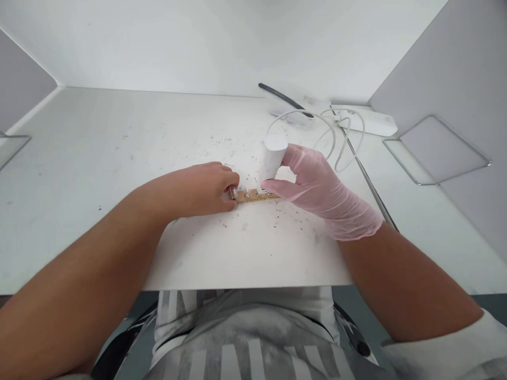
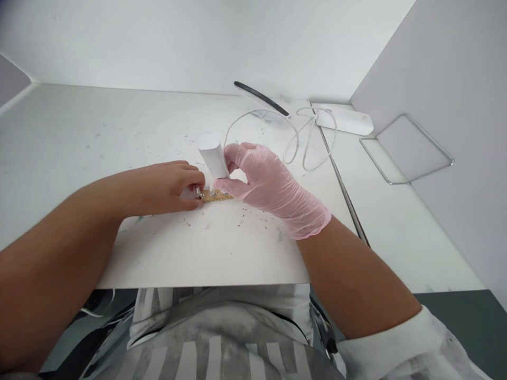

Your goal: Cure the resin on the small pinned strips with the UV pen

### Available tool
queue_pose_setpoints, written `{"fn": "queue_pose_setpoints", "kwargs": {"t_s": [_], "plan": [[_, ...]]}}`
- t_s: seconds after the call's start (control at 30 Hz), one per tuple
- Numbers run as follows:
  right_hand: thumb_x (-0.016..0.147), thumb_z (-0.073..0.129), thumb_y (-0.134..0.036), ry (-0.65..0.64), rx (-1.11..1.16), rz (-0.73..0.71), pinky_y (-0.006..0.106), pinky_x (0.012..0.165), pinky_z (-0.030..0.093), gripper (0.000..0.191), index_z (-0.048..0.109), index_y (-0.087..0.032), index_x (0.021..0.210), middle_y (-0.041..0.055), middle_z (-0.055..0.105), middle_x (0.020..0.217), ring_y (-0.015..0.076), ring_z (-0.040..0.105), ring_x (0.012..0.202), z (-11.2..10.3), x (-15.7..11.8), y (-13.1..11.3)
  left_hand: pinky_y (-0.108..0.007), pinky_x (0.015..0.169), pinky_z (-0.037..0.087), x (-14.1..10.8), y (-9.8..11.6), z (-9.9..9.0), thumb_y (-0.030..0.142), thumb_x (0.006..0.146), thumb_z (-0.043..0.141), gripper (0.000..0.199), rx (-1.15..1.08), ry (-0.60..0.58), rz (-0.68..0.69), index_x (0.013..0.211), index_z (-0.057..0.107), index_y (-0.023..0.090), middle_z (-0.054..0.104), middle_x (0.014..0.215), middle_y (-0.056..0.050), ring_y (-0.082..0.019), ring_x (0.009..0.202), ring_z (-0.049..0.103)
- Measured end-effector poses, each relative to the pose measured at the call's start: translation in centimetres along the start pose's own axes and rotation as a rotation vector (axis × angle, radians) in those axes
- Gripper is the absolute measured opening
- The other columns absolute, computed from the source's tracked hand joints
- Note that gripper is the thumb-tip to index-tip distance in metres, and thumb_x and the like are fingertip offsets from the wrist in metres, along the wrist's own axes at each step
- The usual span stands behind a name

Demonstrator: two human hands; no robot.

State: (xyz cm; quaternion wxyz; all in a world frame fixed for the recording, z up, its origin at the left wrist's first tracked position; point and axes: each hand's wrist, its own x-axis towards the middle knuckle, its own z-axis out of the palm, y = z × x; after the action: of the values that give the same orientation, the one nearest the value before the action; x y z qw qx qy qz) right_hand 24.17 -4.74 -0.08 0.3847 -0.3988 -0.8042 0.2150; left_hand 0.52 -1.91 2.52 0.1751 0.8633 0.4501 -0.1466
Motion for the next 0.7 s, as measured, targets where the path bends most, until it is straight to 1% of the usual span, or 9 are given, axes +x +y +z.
{"fn": "queue_pose_setpoints", "kwargs": {"t_s": [0.2,0.4,0.7], "plan": [[0.083,0.068,-0.023,-0.002,-0.002,0.003,0.035,0.077,0.052,0.008,0.068,-0.021,0.091,0.0013,0.071,0.092,0.0183,0.066,0.084,0.04,-0.03,0.04,-0.039,0.078,0.047,0.0,-0.25,-0.06,0.044,0.085,0.059,0.021,0.004,-0.021,-0.019,0.091,0.066,0.025,0.069,0.112,-0.009,-0.024,0.091,0.064],[0.082,0.068,-0.021,0.001,0.016,-0.007,0.033,0.074,0.049,0.006,0.066,-0.02,0.088,0.0009,0.068,0.089,0.0159,0.063,0.079,0.06,0.06,-0.1,-0.04,0.08,0.047,-0.11,-0.53,0.04,0.044,0.084,0.06,0.022,-0.001,-0.027,-0.022,0.091,0.067,0.025,0.069,0.113,-0.009,-0.026,0.094,0.066],[0.082,0.068,-0.019,-0.002,0.03,0.024,0.034,0.076,0.049,0.007,0.065,-0.021,0.087,0.0002,0.067,0.09,0.016,0.062,0.08,-0.08,-0.05,-0.42,-0.04,0.073,0.044,-0.46,0.05,-0.64,0.041,0.082,0.063,0.016,0.005,-0.064,-0.099,0.089,0.068,0.027,0.071,0.109,-0.009,-0.026,0.087,0.066]]}}
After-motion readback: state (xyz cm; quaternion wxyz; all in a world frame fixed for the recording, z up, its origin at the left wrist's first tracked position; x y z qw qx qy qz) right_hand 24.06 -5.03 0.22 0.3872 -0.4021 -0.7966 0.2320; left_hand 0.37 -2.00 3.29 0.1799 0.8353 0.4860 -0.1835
